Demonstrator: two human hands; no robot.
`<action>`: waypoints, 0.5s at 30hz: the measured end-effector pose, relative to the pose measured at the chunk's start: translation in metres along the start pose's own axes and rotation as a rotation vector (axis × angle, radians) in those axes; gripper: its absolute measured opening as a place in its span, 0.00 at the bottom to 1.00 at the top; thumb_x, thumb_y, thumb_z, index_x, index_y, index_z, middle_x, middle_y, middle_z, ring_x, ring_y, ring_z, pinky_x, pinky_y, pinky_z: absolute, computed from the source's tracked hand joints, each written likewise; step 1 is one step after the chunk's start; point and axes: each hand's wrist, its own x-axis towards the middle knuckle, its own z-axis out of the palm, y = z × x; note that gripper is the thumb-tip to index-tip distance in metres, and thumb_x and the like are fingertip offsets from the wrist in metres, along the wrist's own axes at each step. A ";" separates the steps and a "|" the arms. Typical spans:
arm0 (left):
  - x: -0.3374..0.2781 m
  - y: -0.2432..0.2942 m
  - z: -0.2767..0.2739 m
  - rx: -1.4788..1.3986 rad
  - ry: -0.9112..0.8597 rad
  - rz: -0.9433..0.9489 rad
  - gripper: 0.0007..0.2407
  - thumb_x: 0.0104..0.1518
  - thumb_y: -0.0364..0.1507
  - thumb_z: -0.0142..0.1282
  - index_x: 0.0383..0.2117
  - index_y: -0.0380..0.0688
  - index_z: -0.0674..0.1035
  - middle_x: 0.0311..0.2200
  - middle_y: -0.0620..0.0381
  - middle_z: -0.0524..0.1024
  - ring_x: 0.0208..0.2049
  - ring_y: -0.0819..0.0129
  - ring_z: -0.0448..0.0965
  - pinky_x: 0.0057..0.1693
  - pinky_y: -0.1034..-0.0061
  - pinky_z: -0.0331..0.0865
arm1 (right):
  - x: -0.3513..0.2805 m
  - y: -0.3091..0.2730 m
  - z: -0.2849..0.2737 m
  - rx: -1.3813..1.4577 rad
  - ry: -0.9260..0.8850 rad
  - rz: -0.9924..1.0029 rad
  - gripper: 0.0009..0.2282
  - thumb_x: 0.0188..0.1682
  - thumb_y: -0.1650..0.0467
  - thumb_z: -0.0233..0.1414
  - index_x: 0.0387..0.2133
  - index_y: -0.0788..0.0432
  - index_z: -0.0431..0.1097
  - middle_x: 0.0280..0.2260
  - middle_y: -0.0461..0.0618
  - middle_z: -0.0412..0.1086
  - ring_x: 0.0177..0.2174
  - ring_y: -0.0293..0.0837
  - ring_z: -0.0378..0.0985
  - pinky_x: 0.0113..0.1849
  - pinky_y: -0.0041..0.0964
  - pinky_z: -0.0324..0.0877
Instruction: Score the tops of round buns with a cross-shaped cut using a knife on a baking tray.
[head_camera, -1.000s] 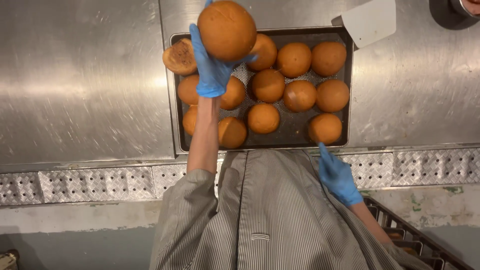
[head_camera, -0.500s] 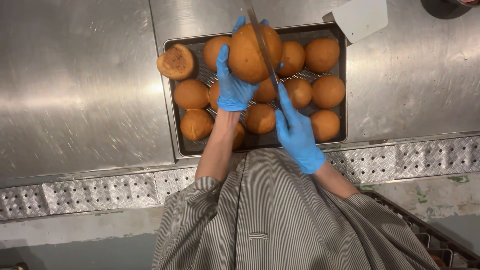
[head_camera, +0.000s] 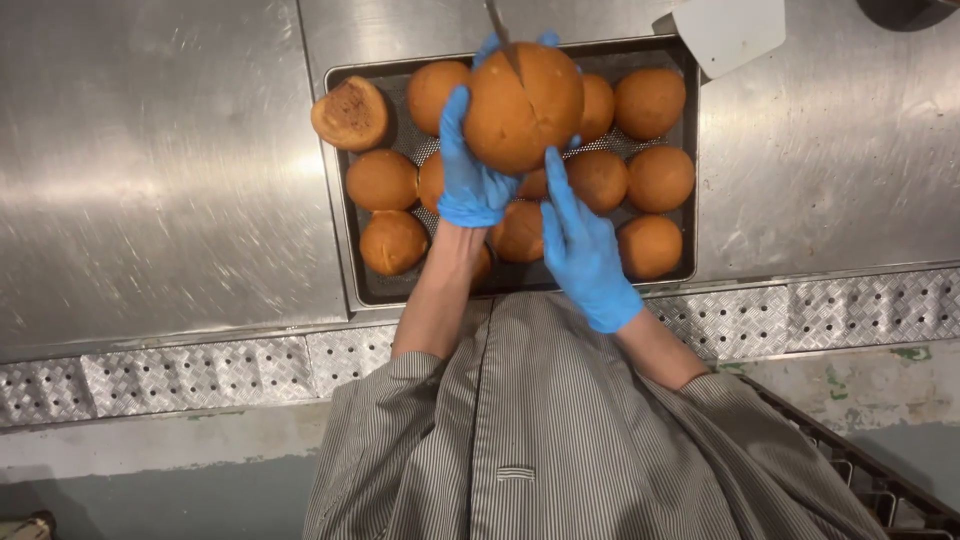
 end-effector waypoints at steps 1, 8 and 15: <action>0.000 0.007 0.000 0.003 -0.003 0.005 0.22 0.67 0.39 0.53 0.67 0.54 0.68 0.69 0.48 0.62 0.68 0.45 0.67 0.62 0.34 0.72 | -0.011 0.001 0.000 0.002 -0.001 -0.006 0.27 0.55 0.78 0.48 0.69 0.57 0.50 0.31 0.56 0.73 0.24 0.49 0.72 0.30 0.45 0.67; 0.000 0.007 0.004 -0.078 -0.046 -0.081 0.32 0.61 0.41 0.55 0.73 0.50 0.59 0.72 0.45 0.58 0.69 0.44 0.64 0.61 0.37 0.74 | -0.025 -0.001 -0.003 -0.072 -0.047 -0.005 0.26 0.52 0.78 0.49 0.66 0.62 0.54 0.44 0.66 0.75 0.29 0.60 0.79 0.29 0.50 0.71; 0.006 0.019 0.010 -0.111 -0.075 -0.149 0.30 0.62 0.45 0.54 0.72 0.61 0.61 0.74 0.44 0.56 0.72 0.33 0.59 0.59 0.39 0.77 | -0.048 0.028 -0.005 -0.167 -0.046 -0.082 0.27 0.52 0.78 0.51 0.66 0.61 0.54 0.50 0.63 0.74 0.29 0.60 0.79 0.28 0.51 0.70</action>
